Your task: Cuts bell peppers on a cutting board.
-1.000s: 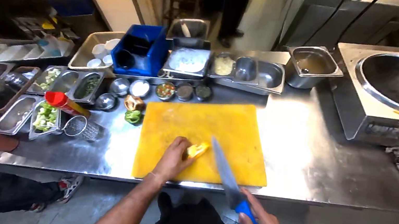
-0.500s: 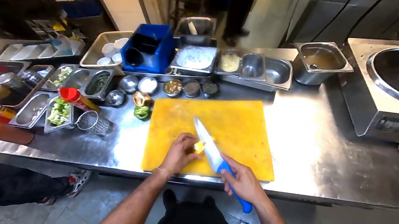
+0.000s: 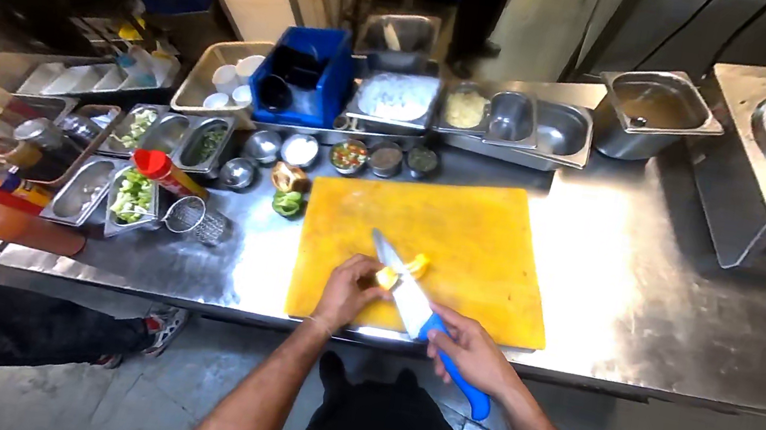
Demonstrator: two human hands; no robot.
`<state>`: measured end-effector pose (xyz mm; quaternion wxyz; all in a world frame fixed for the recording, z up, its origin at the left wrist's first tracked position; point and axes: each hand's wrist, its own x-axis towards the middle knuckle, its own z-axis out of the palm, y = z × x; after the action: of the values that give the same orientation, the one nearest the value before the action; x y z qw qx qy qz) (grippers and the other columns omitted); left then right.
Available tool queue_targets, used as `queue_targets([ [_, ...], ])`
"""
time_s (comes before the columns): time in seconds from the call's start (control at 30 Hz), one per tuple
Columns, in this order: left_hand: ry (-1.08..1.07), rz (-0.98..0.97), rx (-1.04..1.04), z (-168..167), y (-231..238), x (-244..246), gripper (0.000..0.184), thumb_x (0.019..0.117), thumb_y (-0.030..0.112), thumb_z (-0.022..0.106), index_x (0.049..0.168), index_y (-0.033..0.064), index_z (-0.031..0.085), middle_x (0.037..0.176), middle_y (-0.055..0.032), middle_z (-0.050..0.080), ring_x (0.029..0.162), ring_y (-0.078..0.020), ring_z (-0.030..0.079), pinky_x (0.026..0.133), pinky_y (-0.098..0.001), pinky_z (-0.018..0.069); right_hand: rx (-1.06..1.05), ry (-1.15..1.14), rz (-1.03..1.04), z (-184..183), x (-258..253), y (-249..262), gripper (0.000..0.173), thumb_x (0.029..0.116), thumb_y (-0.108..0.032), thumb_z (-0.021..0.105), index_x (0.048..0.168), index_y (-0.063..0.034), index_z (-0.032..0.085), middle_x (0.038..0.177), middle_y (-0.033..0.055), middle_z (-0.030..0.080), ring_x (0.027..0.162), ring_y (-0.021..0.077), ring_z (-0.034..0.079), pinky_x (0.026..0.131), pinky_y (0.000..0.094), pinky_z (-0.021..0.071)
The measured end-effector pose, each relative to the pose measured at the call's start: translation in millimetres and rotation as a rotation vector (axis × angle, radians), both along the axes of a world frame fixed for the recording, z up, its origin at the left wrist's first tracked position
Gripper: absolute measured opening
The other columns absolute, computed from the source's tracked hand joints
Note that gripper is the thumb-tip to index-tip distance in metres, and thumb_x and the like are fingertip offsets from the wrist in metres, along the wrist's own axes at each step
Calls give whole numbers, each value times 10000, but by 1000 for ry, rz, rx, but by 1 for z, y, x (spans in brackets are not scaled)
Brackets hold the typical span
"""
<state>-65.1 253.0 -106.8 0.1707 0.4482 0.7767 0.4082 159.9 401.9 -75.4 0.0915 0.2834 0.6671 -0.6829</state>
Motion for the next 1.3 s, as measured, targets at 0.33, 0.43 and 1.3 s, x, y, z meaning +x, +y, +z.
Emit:
queue_targets([
  [0.33,35,-10,7,-9,-3,-1,359,800,190,890,1086,33,739,1126,-108,715,966,-181,710,899,-376,604,407,-132,75,-2,-15,-34,556,1056,-257,543,1592,-259,397,878,91,714,660,184,688,669,384,608],
  [0.43,87,56,-9,-10,-3,2,376,832,246,868,1113,43,723,1111,-96,697,962,-176,696,890,-376,601,514,-146,100,-5,-24,-39,570,1056,-277,534,1601,-310,371,911,104,717,731,214,706,730,425,610],
  [1.3,-76,-90,-431,45,75,35,304,987,289,702,1208,81,712,1005,-152,729,810,-275,735,778,-508,626,146,242,-570,-23,116,-48,588,1006,-145,594,1564,-89,416,896,92,735,588,223,696,497,372,625],
])
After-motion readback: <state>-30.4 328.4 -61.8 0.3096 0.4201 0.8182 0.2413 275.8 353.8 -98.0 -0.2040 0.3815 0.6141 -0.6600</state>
